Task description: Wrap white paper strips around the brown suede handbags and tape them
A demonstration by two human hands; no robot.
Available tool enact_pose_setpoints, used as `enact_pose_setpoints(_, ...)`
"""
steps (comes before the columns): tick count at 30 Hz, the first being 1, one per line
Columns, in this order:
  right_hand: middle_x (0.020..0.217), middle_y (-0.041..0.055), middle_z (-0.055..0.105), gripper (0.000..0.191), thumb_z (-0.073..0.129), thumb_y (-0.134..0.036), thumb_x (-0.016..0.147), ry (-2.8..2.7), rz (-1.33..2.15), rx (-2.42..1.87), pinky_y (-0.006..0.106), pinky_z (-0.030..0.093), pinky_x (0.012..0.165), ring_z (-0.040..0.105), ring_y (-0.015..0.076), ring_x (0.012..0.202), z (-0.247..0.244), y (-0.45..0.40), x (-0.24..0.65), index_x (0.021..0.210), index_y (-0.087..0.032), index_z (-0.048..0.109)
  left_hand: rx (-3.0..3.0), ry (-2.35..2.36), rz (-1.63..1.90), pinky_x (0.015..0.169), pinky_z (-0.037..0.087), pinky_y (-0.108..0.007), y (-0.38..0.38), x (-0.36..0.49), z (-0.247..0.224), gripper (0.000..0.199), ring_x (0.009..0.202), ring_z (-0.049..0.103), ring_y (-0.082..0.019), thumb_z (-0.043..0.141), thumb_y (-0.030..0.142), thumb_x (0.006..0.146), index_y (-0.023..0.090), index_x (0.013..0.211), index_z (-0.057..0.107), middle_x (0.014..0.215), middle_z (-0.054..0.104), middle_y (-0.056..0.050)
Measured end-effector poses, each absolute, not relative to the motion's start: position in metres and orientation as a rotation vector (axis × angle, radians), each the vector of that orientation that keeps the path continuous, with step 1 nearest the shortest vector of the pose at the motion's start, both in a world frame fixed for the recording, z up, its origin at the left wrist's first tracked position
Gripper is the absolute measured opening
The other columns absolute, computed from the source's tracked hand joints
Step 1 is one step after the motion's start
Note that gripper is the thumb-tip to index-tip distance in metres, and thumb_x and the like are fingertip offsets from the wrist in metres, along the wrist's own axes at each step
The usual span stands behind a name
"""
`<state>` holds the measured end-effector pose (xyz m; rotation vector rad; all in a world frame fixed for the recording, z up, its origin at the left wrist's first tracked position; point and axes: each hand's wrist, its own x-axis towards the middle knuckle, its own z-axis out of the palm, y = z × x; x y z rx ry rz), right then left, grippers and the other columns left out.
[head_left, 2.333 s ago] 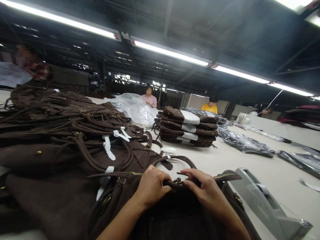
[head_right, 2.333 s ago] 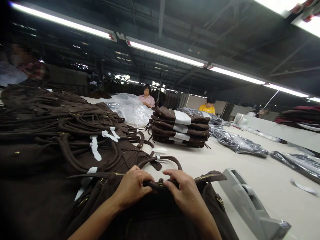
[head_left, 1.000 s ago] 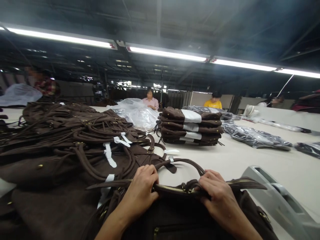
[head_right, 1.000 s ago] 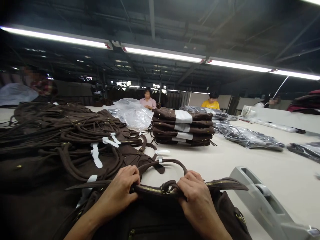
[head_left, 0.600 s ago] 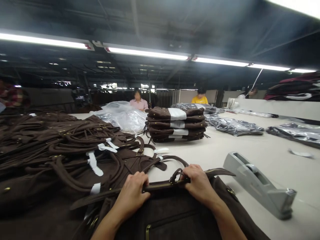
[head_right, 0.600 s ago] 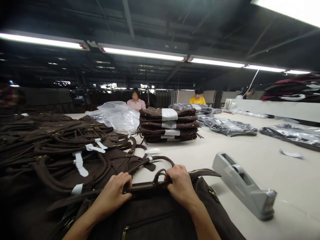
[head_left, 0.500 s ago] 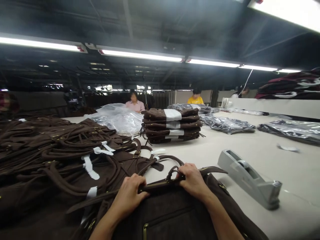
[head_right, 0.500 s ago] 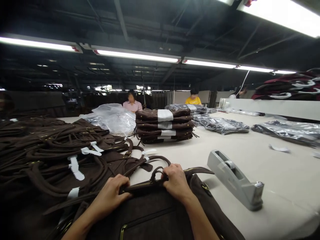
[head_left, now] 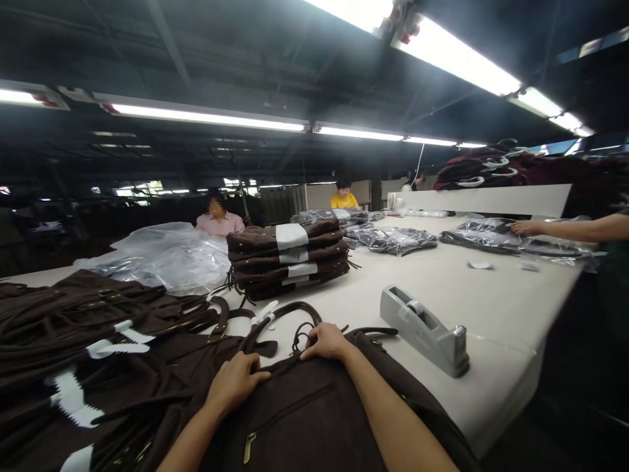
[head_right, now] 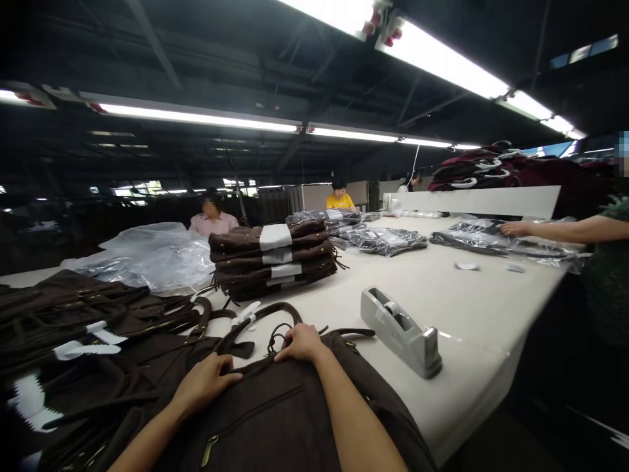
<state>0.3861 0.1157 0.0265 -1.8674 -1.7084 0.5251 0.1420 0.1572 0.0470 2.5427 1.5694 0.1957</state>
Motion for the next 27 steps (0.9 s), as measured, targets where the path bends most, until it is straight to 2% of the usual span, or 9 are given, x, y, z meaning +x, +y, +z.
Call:
enact_pose_setpoints(3, 0.072, -0.0029, 0.069, 0.024, 0.08, -0.048, 0.062, -1.666, 0.46, -1.846, 0.023, 0.043, 0.067, 0.063, 0.0169, 0.076, 0.015, 0.124, 0.385, 0.072, -0.026, 0.074, 2.611, 1.536, 0.253, 0.076, 0.043, -0.033, 0.155, 0.144, 0.037, 0.021, 0.085, 0.062, -0.022, 0.058, 0.043, 0.08, 0.024, 0.079, 0.067, 0.089, 0.065, -0.004)
enact_pose_setpoints(6, 0.102, 0.0034, 0.069, 0.021, 0.066, -0.037, 0.081, -1.533, 0.287, -1.848, 0.026, 0.043, 0.084, 0.059, 0.0191, 0.099, 0.015, 0.122, 0.385, 0.096, -0.023, 0.072, 2.717, 1.532, 0.365, 0.098, 0.037, -0.038, 0.141, 0.147, 0.04, 0.02, 0.11, 0.055, -0.024, 0.056, 0.037, 0.084, 0.024, 0.094, 0.066, 0.111, 0.063, -0.006)
enact_pose_setpoints(9, 0.126, 0.0144, 0.057, 0.033, 0.046, -0.026, 0.093, -1.361, 0.143, -1.905, 0.034, 0.035, 0.099, 0.046, 0.0242, 0.12, 0.018, 0.116, 0.389, 0.12, -0.014, 0.06, 2.764, 1.62, 0.43, 0.112, 0.021, -0.049, 0.115, 0.149, 0.044, 0.034, 0.135, 0.035, -0.029, 0.05, 0.025, 0.086, 0.019, 0.119, 0.059, 0.14, 0.047, -0.015)
enact_pose_setpoints(11, 0.126, 0.0185, 0.056, 0.035, 0.038, -0.023, 0.095, -1.304, 0.14, -1.958, 0.036, 0.035, 0.099, 0.046, 0.026, 0.119, 0.02, 0.113, 0.392, 0.119, -0.01, 0.06, 2.762, 1.648, 0.371, 0.114, 0.019, -0.052, 0.089, 0.143, 0.045, 0.044, 0.141, 0.028, -0.032, 0.049, 0.02, 0.085, 0.014, 0.128, 0.054, 0.148, 0.038, -0.019)
enact_pose_setpoints(15, 0.103, 0.0126, 0.068, 0.031, 0.044, -0.027, 0.093, -1.422, 0.325, -2.007, 0.027, 0.043, 0.086, 0.059, 0.0204, 0.098, 0.029, 0.112, 0.399, 0.099, -0.01, 0.069, 2.684, 1.613, 0.132, 0.112, 0.027, -0.053, 0.027, 0.104, 0.052, 0.051, 0.14, 0.03, -0.035, 0.052, 0.029, 0.083, 0.013, 0.132, 0.052, 0.148, 0.038, -0.02)
enact_pose_setpoints(18, 0.088, 0.0078, 0.072, 0.029, 0.055, -0.033, 0.088, -1.6, 0.516, -1.99, 0.023, 0.046, 0.078, 0.064, 0.017, 0.084, 0.048, 0.108, 0.407, 0.093, -0.01, 0.072, 2.623, 1.646, 0.349, 0.114, 0.028, -0.049, -0.018, 0.057, 0.066, 0.049, 0.139, 0.033, -0.031, 0.049, 0.033, 0.083, 0.018, 0.129, 0.055, 0.147, 0.042, -0.013)
enact_pose_setpoints(20, 0.093, 0.0098, 0.073, 0.03, 0.062, -0.033, 0.083, -1.703, 0.592, -1.969, 0.024, 0.048, 0.079, 0.066, 0.0184, 0.086, 0.066, 0.098, 0.414, 0.098, -0.009, 0.072, 2.48, 1.699, 0.651, 0.112, 0.033, -0.046, -0.044, 0.024, 0.076, 0.048, 0.132, 0.044, -0.028, 0.047, 0.04, 0.083, 0.02, 0.125, 0.057, 0.139, 0.052, -0.01)
enact_pose_setpoints(23, 0.119, 0.0177, 0.066, 0.042, 0.066, -0.028, 0.078, -1.809, 0.563, -1.938, 0.031, 0.044, 0.096, 0.061, 0.0261, 0.108, 0.086, 0.061, 0.427, 0.114, -0.005, 0.066, 2.07, 1.816, 0.932, 0.099, 0.047, -0.039, -0.08, -0.017, 0.082, 0.046, 0.109, 0.062, -0.026, 0.049, 0.052, 0.08, 0.022, 0.112, 0.062, 0.115, 0.067, -0.007)
enact_pose_setpoints(27, 0.134, 0.0133, 0.057, 0.052, 0.056, -0.044, 0.082, -1.89, 0.407, -1.839, 0.038, 0.036, 0.108, 0.051, 0.0283, 0.124, 0.065, -0.023, 0.457, 0.125, -0.014, 0.06, 1.616, 1.802, 0.985, 0.088, 0.053, -0.034, -0.115, -0.037, 0.063, 0.05, 0.096, 0.067, -0.024, 0.052, 0.061, 0.076, 0.022, 0.105, 0.063, 0.106, 0.07, -0.006)
